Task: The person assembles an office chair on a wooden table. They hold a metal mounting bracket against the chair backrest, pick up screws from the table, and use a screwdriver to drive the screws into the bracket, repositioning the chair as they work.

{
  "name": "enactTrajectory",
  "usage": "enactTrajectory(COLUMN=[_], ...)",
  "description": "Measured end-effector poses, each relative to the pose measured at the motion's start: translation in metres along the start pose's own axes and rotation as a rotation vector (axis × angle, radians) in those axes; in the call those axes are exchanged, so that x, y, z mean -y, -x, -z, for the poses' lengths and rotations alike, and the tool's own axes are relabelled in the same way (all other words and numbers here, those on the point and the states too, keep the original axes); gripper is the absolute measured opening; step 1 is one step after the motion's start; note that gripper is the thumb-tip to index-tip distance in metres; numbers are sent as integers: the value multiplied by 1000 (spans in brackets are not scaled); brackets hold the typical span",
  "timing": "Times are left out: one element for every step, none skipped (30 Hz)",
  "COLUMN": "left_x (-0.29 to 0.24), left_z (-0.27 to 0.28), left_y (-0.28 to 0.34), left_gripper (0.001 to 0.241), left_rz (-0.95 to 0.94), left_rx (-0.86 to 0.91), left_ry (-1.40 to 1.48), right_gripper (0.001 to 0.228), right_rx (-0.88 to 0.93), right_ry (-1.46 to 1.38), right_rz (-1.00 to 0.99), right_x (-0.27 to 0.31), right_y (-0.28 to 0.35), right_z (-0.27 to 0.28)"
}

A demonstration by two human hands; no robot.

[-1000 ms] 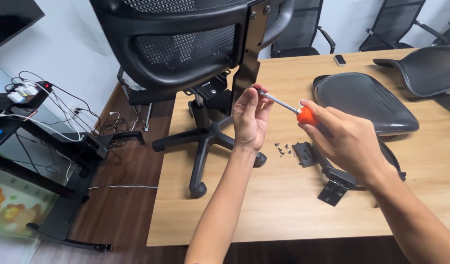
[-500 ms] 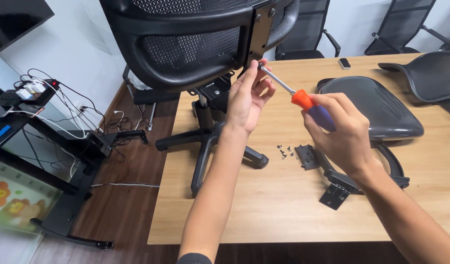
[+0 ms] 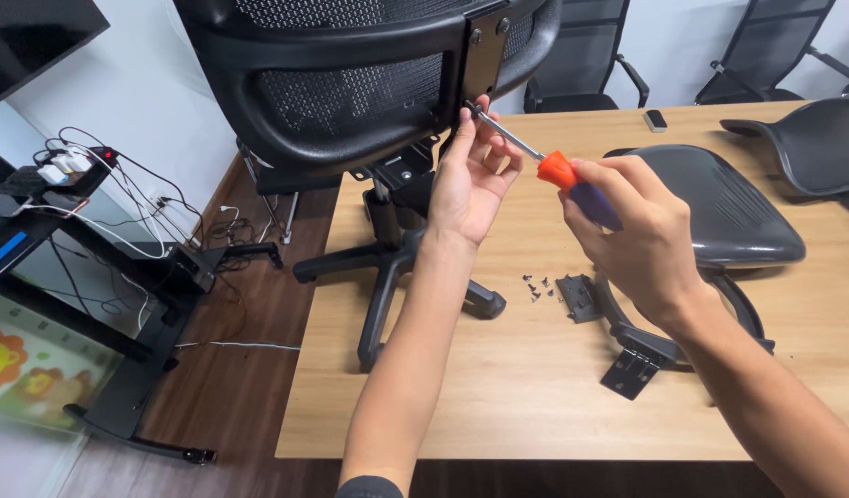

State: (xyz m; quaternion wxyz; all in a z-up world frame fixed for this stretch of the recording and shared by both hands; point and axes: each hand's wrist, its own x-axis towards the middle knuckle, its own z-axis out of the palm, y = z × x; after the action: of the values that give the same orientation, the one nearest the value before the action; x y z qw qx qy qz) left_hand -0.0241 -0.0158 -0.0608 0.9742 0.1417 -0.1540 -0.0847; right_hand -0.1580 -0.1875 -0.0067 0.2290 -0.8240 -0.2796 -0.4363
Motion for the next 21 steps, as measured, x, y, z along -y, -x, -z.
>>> enactTrajectory(left_x=[1,1,2,0,-2,-5,-9,-13,-16,-21,-25,-29,-32,-36,-41,-44,-47,-50,-53,-55,-56], left_z=[1,1,2,-2,-7,-11,-6,0,4,4,3,3,-19,-40,-60,-64,-68,-72,-61,-51,-41], left_y=[0,0,0,4,7,10,13,16,18,24,29,34,42,51,60,54,50,46,35,24,12], left_gripper=[34,34,34,34,36,38,38,39,40,40,38,37,37,28,26,26,45,67,67,76,86], left_rz=[0,-8,-14,-14,-5,4,1,-5,-10,-10,-163,-319,-318,-525,-738,-737,-921,-1100,-1103,-1226,-1351], left_rx=[-1,16,33,32,-10,-53,-54,-72,-89,-88,-107,-127,-127,-163,-202,-204,-98,24,22,54,90], left_ry=[0,12,24,24,-22,-68,-69,-185,-299,-299,-614,-929,-930,-1234,-1533,-1534,-1721,-1905,-1904,-1973,-2037], right_gripper=[34,33,33,33,32,31,31,31,31,31,31,32,32,30,29,29,28,26,26,27,28], right_rx=[1,-3,-8,-8,-1,5,5,9,12,11,17,23,23,24,27,29,24,18,18,0,-20], right_ry=[-1,-8,-14,-14,-15,-16,-19,-7,8,7,5,3,3,47,91,89,139,188,188,232,279], right_rz=[0,11,22,20,30,40,41,21,2,2,23,43,42,67,93,93,106,120,122,170,216], right_x=[0,-1,-1,-2,-2,-3,-1,2,3,2,2,1,1,2,3,6,9,12,11,10,8], right_y=[-1,-1,-2,-2,-3,-5,-6,-7,-9,-9,-9,-9,-9,-10,-10,-11,-12,-13,-14,-15,-15], right_z=[-1,-1,-2,-2,-4,-5,-3,-2,0,0,1,1,2,2,2,4,5,6,6,6,7])
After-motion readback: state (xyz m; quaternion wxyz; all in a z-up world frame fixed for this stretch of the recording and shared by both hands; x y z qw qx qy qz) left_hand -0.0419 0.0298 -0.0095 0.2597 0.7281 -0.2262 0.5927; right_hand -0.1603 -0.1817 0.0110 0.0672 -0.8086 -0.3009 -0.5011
